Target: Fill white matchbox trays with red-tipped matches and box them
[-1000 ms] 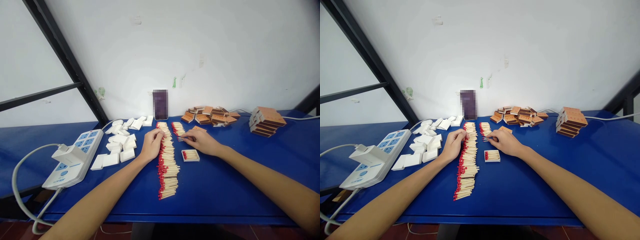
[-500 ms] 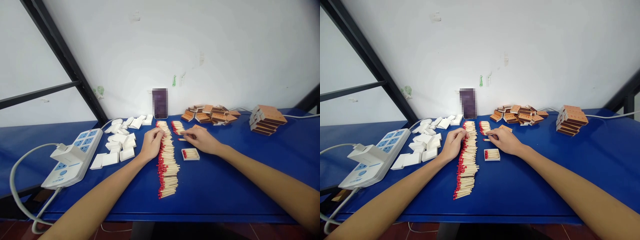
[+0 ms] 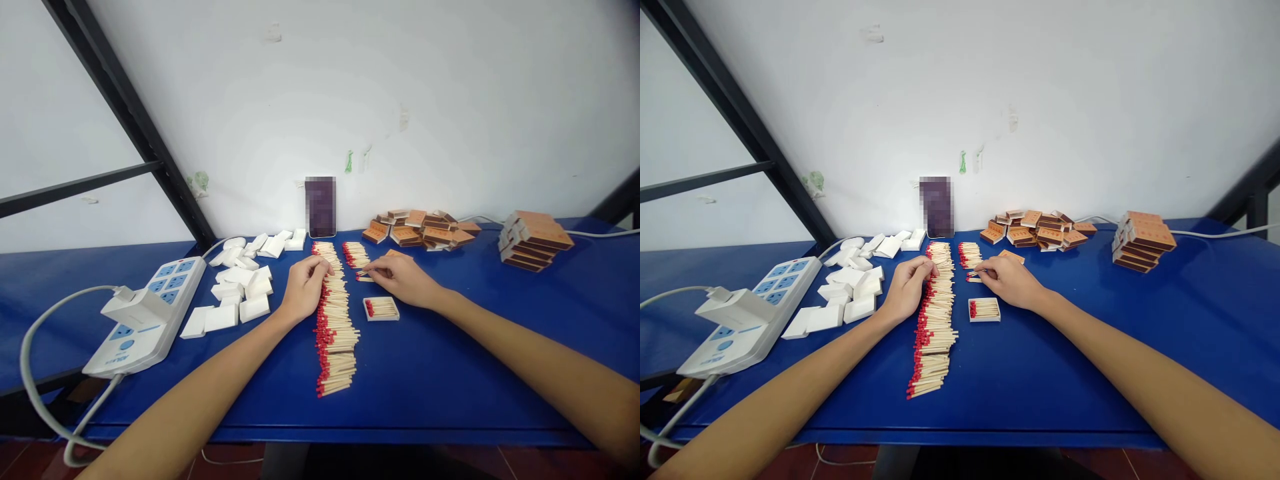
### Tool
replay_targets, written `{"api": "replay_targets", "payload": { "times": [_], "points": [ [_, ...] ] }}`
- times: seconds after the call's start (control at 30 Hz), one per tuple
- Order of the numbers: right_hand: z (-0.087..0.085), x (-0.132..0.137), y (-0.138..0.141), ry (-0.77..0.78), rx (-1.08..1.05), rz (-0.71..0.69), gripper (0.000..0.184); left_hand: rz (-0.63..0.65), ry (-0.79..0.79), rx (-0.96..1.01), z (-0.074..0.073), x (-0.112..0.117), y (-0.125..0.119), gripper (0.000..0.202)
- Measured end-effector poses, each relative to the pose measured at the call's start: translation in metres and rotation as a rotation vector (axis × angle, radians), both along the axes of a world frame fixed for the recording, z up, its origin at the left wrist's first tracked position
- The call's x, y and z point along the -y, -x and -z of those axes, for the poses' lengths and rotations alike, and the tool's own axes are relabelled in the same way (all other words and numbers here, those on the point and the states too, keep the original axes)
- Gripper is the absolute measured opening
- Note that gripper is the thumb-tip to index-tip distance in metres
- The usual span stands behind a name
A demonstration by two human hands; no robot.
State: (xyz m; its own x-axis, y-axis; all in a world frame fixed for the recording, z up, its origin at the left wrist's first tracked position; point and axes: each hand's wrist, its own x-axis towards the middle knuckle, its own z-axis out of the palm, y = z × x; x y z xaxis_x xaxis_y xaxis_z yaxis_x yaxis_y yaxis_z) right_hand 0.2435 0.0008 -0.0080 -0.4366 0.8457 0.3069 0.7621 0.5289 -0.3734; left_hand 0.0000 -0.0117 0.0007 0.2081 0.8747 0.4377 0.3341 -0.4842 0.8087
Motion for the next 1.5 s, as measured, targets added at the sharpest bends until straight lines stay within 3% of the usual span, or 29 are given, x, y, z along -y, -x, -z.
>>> {"api": "replay_targets", "payload": {
  "times": [0.3,0.63,0.8,1.23,1.5],
  "points": [
    [-0.006,0.003,-0.002,0.051,0.042,0.006,0.039,0.002,-0.01,-0.011,0.001,-0.001,0.0,0.032],
    [-0.022,0.014,-0.001,0.159,0.157,-0.094,0.043,0.002,-0.012,-0.003,0.0,0.0,0.0,0.031],
    [-0.021,0.011,-0.003,0.104,0.198,-0.111,0.04,0.004,-0.015,-0.003,0.0,0.001,0.0,0.031],
    [-0.031,0.012,-0.011,0.208,0.105,-0.073,0.033,-0.012,-0.004,-0.024,-0.001,0.001,0.0,0.032],
    [-0.028,0.01,-0.012,0.165,0.057,-0.101,0.033,-0.019,-0.021,-0.033,-0.003,0.002,0.0,0.031]
  ]
}}
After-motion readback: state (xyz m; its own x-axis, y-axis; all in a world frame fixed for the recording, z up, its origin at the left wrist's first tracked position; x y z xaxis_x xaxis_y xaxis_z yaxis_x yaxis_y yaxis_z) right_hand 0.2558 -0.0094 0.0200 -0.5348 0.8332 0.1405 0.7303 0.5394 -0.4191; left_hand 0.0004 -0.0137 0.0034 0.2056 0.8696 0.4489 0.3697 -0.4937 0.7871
